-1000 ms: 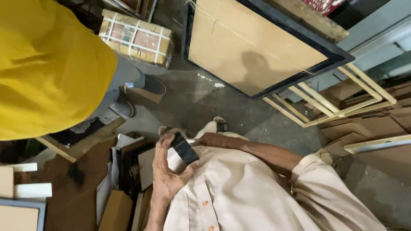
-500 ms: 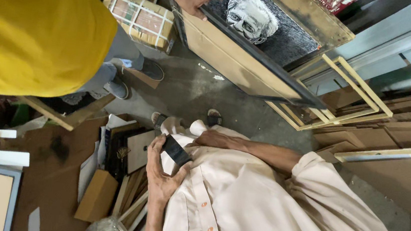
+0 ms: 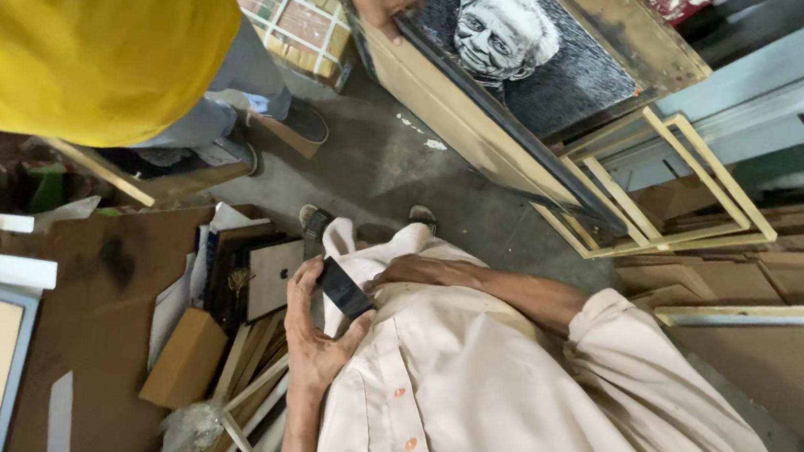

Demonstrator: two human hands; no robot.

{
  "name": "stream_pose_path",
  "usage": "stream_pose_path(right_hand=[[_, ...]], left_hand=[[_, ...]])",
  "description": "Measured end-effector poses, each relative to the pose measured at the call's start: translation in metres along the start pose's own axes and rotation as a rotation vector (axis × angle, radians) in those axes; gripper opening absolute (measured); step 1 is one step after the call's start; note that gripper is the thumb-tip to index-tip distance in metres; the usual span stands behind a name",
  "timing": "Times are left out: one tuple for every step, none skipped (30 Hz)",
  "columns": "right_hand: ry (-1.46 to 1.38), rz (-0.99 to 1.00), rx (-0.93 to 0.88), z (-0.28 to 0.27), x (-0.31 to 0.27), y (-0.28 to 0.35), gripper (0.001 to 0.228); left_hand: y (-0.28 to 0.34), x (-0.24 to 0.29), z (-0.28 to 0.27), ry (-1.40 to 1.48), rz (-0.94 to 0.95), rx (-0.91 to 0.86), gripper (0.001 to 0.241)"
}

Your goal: The person handles a roll of tape and moves several framed artworks and a rolled canvas within a workshop. They pick up and reposition frames, including a portrait sketch, and place items on a table and floor.

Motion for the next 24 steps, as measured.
stream_pose_path(right_hand=[[0.010, 0.001, 0.003, 0.000, 0.002, 0.000, 0.028], [0.016, -0.006, 0.024, 0.001, 0.000, -0.006, 0.028], [0.021, -0.020, 0.043, 0.002, -0.002, -0.011, 0.028], [0.035, -0.010, 0.052, -0.001, 0.002, -0.008, 0.028], [0.042, -0.006, 0.056, -0.003, 0.005, -0.005, 0.028], [0.055, -0.003, 0.048, -0.005, 0.009, 0.000, 0.028], [0.063, -0.002, 0.045, -0.006, 0.012, 0.001, 0.028], [0.067, -0.008, 0.025, -0.006, 0.015, 0.004, 0.028], [0.072, -0.014, 0.005, -0.008, 0.019, 0.009, 0.028], [0.066, -0.033, -0.009, -0.005, 0.017, 0.006, 0.028], [0.062, -0.042, -0.027, -0.002, 0.015, 0.003, 0.028], [0.062, -0.051, -0.045, 0.000, 0.014, 0.003, 0.028], [0.067, -0.052, -0.061, 0.000, 0.012, 0.003, 0.028], [0.068, -0.057, -0.071, 0.000, 0.011, 0.002, 0.028], [0.071, -0.057, -0.075, -0.001, 0.010, 0.002, 0.029], [0.081, -0.052, -0.070, -0.003, 0.012, 0.003, 0.029], [0.085, -0.048, -0.064, -0.004, 0.011, 0.002, 0.029], [0.091, -0.043, -0.062, -0.005, 0.012, 0.002, 0.029], [0.098, -0.037, -0.054, -0.007, 0.013, 0.002, 0.029], [0.098, -0.032, -0.052, -0.008, 0.013, 0.001, 0.029], [0.098, -0.034, -0.051, -0.008, 0.013, 0.000, 0.029], [0.097, -0.034, -0.056, -0.008, 0.011, 0.001, 0.029], [0.095, -0.041, -0.064, -0.008, 0.010, 0.001, 0.029], [0.090, -0.053, -0.079, -0.008, 0.008, 0.000, 0.029]], left_hand=[[0.001, 0.000, 0.001, -0.009, 0.006, 0.001, 0.083], [0.001, 0.001, -0.003, -0.011, 0.009, 0.003, 0.082], [0.002, 0.002, -0.008, -0.013, 0.013, 0.006, 0.082], [0.001, 0.003, -0.006, -0.030, 0.031, 0.017, 0.082], [0.001, 0.003, -0.006, -0.046, 0.049, 0.028, 0.081], [0.001, 0.003, -0.004, -0.058, 0.063, 0.046, 0.081], [0.001, 0.001, -0.004, -0.025, 0.034, 0.042, 0.081], [0.001, 0.000, -0.003, -0.008, 0.006, 0.047, 0.081], [0.000, -0.001, 0.002, 0.009, -0.021, 0.052, 0.080], [0.000, 0.000, 0.000, -0.004, -0.019, 0.044, 0.081], [-0.001, 0.002, -0.001, -0.017, -0.018, 0.037, 0.083], [-0.001, 0.003, -0.001, -0.036, -0.017, 0.026, 0.084], [-0.002, 0.005, -0.001, -0.036, -0.003, 0.033, 0.083], [-0.002, 0.008, -0.001, -0.034, 0.013, 0.028, 0.083], [-0.002, 0.010, 0.000, -0.033, 0.029, 0.023, 0.083], [-0.003, 0.009, 0.000, -0.030, 0.007, 0.036, 0.083], [-0.002, 0.009, -0.003, -0.028, -0.014, 0.049, 0.083], [-0.001, 0.008, -0.004, -0.022, -0.035, 0.065, 0.082], [-0.001, 0.007, -0.005, -0.024, -0.038, 0.067, 0.083], [0.001, 0.006, -0.006, -0.026, -0.047, 0.070, 0.084], [0.002, 0.004, -0.008, -0.028, -0.056, 0.073, 0.084], [0.003, 0.004, -0.009, -0.028, -0.066, 0.078, 0.084], [0.005, 0.003, -0.009, -0.028, -0.076, 0.084, 0.084], [0.006, 0.002, -0.009, -0.028, -0.084, 0.091, 0.084]])
Point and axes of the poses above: each hand's wrist, its own y-axis away from the middle knuckle, its own z-axis out of the palm, x = y × z, the point moved 6 cm from there along -y, towards the middle knuckle, and after that the axes turned 10 degrees about y, right-handed, at the moved point
